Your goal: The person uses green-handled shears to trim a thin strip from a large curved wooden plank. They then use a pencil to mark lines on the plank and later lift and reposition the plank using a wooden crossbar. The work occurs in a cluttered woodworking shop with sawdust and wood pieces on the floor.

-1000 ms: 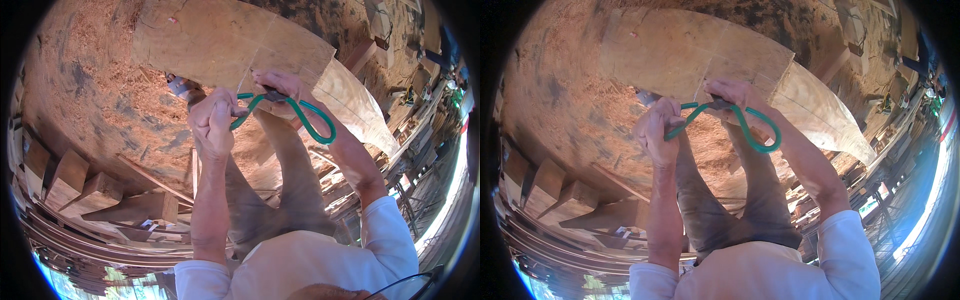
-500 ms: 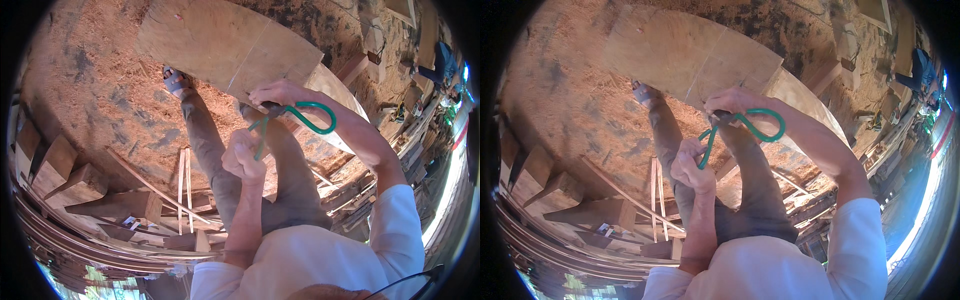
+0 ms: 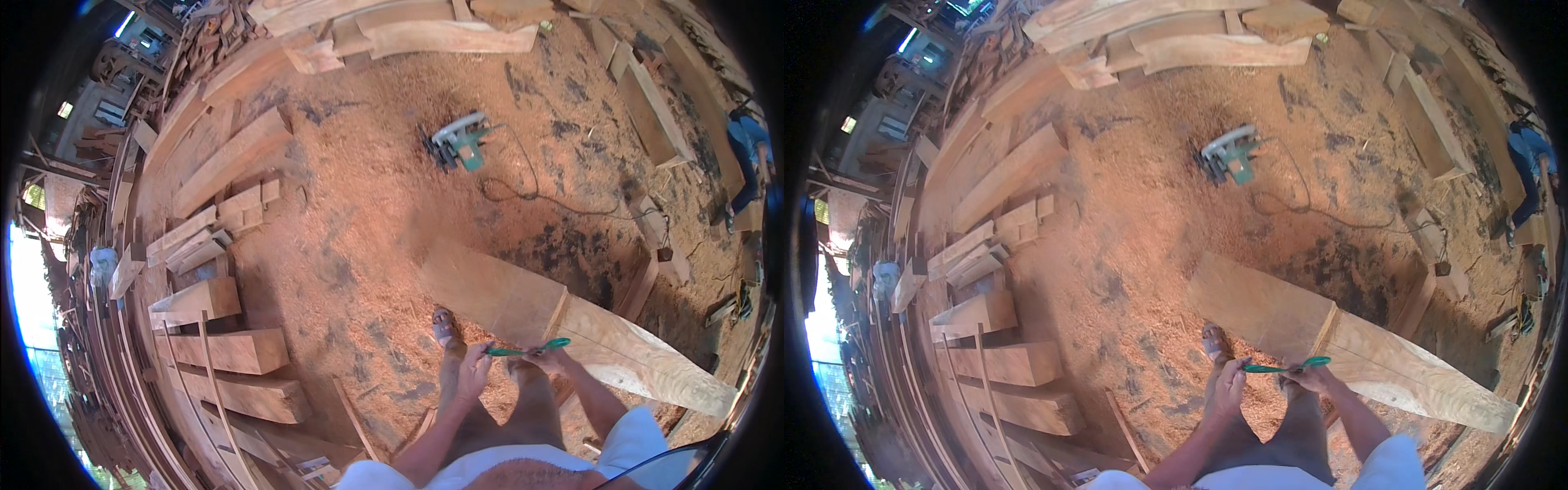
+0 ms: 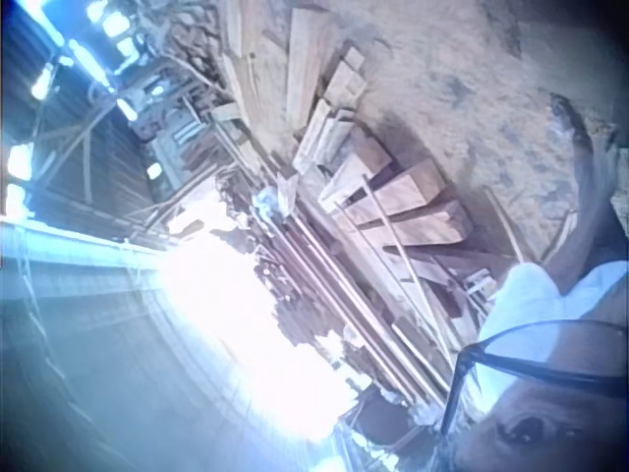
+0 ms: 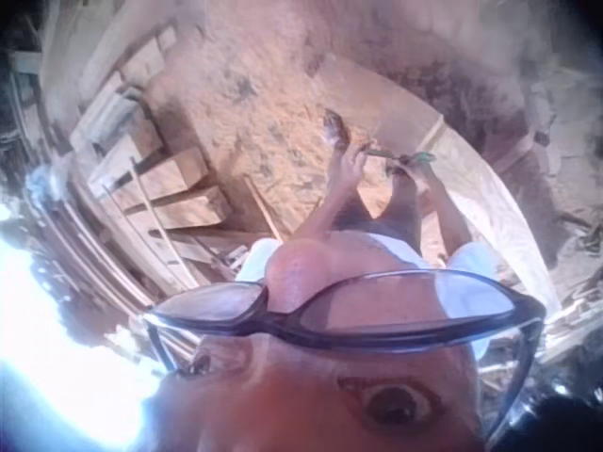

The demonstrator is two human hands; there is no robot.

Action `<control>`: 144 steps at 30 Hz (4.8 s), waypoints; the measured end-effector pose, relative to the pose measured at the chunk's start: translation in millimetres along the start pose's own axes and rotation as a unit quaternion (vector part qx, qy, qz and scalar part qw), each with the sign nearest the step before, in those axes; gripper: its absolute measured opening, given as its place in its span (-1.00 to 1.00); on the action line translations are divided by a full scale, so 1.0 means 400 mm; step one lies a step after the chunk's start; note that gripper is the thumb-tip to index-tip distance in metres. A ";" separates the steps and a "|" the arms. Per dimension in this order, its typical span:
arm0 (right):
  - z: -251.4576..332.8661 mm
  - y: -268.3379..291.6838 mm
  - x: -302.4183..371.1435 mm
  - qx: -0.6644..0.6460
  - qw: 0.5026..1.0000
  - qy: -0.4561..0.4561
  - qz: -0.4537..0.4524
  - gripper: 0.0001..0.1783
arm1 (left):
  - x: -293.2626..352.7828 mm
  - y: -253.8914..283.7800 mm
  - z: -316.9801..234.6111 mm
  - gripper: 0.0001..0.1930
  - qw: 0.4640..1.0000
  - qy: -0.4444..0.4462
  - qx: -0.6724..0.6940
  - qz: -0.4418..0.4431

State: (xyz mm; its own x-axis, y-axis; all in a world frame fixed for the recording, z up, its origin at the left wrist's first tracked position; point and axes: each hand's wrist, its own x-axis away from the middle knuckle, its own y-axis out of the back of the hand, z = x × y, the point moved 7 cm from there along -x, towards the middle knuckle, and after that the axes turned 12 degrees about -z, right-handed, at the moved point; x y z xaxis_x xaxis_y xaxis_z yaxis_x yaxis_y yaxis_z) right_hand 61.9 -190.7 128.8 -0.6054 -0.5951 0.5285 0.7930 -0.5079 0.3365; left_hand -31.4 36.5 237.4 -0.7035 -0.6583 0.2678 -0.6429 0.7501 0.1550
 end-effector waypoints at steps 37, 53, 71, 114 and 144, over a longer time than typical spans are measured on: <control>-0.044 -1.022 0.910 -0.425 0.540 -0.455 -0.566 -0.75 | -0.360 0.563 0.129 -0.60 0.882 0.037 -0.315 0.349; 0.492 -1.359 0.679 -0.425 0.401 -0.568 -0.579 -0.67 | -0.724 0.356 -0.017 -0.69 0.851 0.094 -0.317 0.407; 0.243 -1.392 0.815 -0.350 0.513 -0.571 -0.537 -0.44 | -0.466 0.484 0.173 -0.67 0.792 0.122 -0.406 0.440; -0.213 -0.157 0.788 -0.271 0.783 -0.356 -0.433 -0.36 | -0.164 0.305 -0.081 -0.60 0.946 -0.043 -0.276 0.163; -0.051 -1.039 1.168 -0.429 0.453 -0.583 -0.520 -0.52 | -0.073 -0.228 -0.059 -0.73 0.863 0.065 -0.334 0.374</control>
State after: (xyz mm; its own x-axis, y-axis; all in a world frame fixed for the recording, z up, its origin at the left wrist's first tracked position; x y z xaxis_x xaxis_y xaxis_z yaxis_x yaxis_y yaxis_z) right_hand -551.9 -270.0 220.0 0.2237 0.7241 0.6524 -0.5016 -0.4883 0.7141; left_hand 54.9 -11.3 237.8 -0.7777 0.0047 0.6286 0.3243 0.8596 0.3948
